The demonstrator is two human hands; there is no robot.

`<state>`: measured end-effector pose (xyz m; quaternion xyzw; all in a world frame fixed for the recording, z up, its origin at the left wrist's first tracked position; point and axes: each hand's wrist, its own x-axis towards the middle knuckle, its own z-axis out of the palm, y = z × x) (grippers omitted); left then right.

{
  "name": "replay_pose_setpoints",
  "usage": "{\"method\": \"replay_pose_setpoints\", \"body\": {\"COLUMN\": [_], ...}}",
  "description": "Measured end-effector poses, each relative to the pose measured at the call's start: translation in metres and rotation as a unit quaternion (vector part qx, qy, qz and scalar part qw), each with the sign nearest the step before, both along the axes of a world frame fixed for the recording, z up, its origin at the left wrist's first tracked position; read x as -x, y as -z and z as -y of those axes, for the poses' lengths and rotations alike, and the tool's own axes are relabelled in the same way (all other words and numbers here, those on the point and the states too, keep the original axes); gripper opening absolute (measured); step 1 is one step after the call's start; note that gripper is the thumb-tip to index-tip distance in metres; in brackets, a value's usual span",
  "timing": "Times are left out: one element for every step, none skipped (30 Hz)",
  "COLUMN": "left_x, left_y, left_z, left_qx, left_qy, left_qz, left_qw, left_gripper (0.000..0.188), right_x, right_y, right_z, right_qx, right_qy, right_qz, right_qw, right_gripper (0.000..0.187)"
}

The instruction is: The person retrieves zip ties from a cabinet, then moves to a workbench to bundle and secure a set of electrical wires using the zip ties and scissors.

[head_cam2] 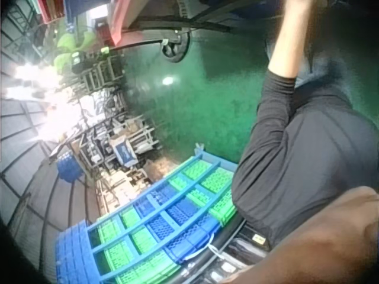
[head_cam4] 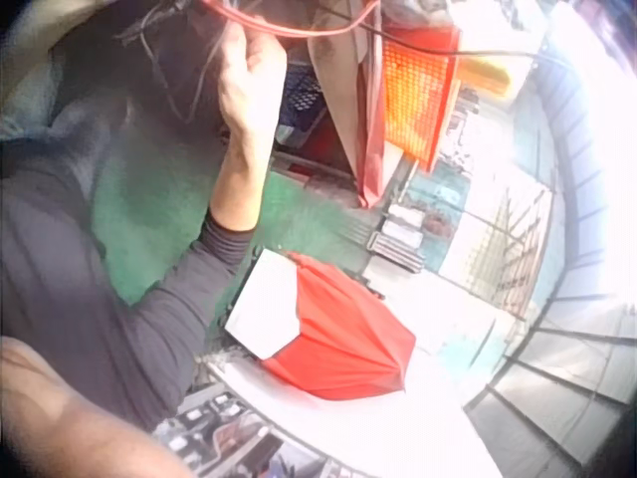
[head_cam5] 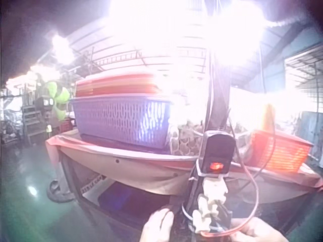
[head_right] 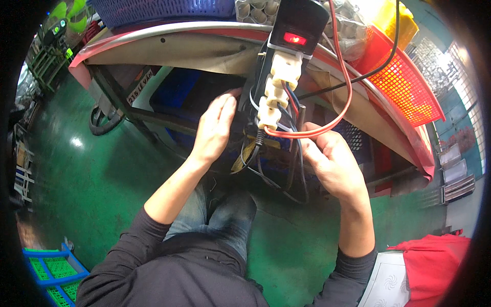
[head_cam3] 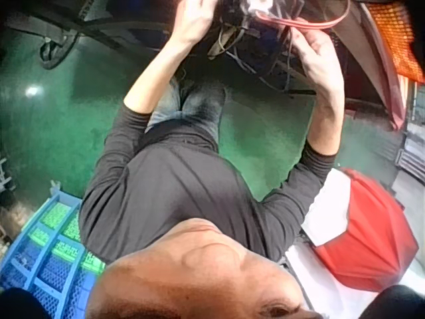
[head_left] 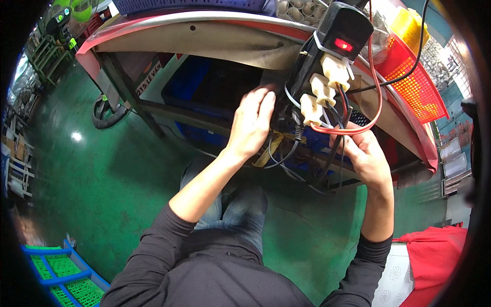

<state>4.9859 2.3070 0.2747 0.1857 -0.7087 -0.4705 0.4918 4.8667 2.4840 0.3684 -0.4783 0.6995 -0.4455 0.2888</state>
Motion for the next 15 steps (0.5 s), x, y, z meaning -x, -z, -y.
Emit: {"method": "replay_pose_setpoints", "body": {"left_x": [0.008, 0.014, 0.02, 0.026, 0.03, 0.034, 0.035, 0.036, 0.036, 0.036, 0.035, 0.034, 0.031, 0.028, 0.025], "left_y": [0.003, 0.005, 0.007, 0.008, 0.009, 0.01, 0.011, 0.012, 0.013, 0.013, 0.013, 0.012, 0.01, 0.008, 0.006], "left_z": [0.005, 0.008, 0.012, 0.016, 0.019, 0.02, 0.022, 0.022, 0.023, 0.024, 0.023, 0.023, 0.022, 0.021, 0.019], "left_qx": [-0.015, -0.062, -0.069, -0.076, -0.083, -0.053, -0.046, -0.039, -0.032, -0.034, -0.029, -0.046, -0.055, -0.053, -0.046], "left_qy": [0.024, 0.1, 0.124, 0.147, 0.169, 0.175, 0.175, 0.177, 0.181, 0.181, 0.165, 0.176, 0.187, 0.176, 0.139], "left_qz": [0.03, 0.022, 0.05, 0.077, 0.104, 0.056, 0.055, 0.054, 0.054, 0.054, 0.057, 0.066, 0.065, 0.07, 0.067], "left_qw": [0.999, 0.993, 0.989, 0.983, 0.977, 0.981, 0.982, 0.982, 0.981, 0.981, 0.984, 0.981, 0.979, 0.981, 0.987], "left_gripper": [0.035, 0.04, 0.041, 0.042, 0.043, 0.045, 0.044, 0.044, 0.044, 0.044, 0.044, 0.045, 0.045, 0.046, 0.044], "right_x": [-0.001, -0.003, -0.003, -0.003, -0.001, 0.005, 0.011, 0.016, 0.022, 0.03, 0.035, 0.038, 0.039, 0.038, 0.035], "right_y": [-0.001, -0.003, -0.004, -0.007, -0.007, -0.013, -0.015, -0.013, -0.01, -0.009, -0.006, -0.003, -0.002, -0.001, -0.001], "right_z": [0.0, -0.001, -0.003, -0.006, -0.008, -0.014, -0.017, -0.019, -0.019, -0.018, -0.017, -0.017, -0.017, -0.017, -0.019], "right_qx": [-0.001, -0.017, 0.015, 0.032, 0.025, -0.016, -0.031, -0.032, -0.01, -0.002, -0.045, -0.029, -0.069, -0.059, -0.029], "right_qy": [-0.001, 0.016, -0.01, -0.018, -0.029, -0.012, 0.007, 0.015, 0.023, 0.043, 0.081, 0.068, 0.066, 0.073, 0.044], "right_qz": [-0.018, -0.039, -0.083, -0.133, -0.199, -0.221, -0.234, -0.277, -0.331, -0.411, -0.462, -0.503, -0.528, -0.5, -0.465], "right_qw": [1.0, 0.999, 0.996, 0.991, 0.979, 0.975, 0.972, 0.96, 0.943, 0.911, 0.882, 0.861, 0.844, 0.861, 0.884], "right_gripper": [0.022, 0.021, 0.02, 0.019, 0.018, 0.018, 0.016, 0.013, 0.013, 0.011, 0.011, 0.011, 0.011, 0.014, 0.014]}}
